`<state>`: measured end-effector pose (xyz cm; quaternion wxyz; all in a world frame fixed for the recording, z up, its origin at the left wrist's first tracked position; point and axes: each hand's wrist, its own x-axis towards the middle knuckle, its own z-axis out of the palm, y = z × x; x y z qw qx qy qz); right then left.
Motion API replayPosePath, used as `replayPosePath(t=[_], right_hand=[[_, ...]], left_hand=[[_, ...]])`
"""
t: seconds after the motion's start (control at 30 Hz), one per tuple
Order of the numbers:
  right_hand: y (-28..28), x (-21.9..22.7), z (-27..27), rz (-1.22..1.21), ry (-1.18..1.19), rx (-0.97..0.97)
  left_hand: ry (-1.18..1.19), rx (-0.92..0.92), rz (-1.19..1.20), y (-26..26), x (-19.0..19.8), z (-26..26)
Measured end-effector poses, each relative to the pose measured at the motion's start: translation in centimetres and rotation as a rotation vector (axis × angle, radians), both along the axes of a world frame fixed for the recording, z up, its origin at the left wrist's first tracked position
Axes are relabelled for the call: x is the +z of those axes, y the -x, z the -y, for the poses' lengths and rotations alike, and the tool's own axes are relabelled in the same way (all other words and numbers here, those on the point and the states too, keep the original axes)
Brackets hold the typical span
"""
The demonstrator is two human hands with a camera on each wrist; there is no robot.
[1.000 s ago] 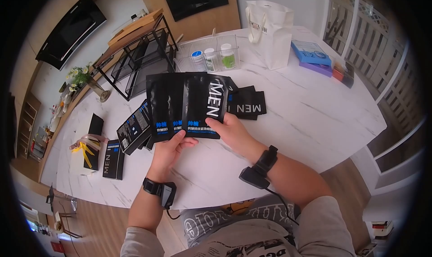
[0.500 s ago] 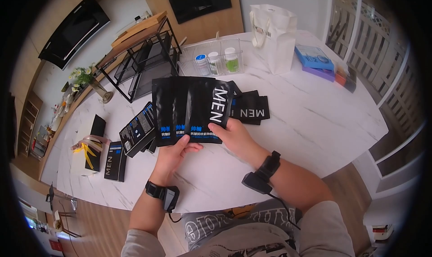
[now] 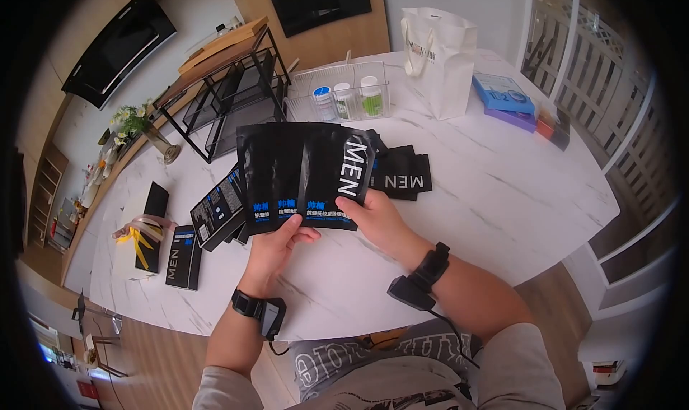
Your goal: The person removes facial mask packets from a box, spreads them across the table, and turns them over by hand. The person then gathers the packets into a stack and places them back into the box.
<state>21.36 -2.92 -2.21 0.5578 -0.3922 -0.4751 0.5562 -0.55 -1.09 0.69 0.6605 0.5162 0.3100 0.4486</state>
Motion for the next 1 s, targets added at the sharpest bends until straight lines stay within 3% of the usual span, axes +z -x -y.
replayPosePath(t=[0.43,1.0], right_hand=[[0.56,0.81,0.34,0.0,-0.082,-0.058],[0.13,0.61,0.27,0.009,-0.003,-0.011]], left_hand=[[-0.034,0.017,-0.071,-0.02,0.4,0.18],[-0.011,0.048,-0.079,0.14,-0.14,-0.13]])
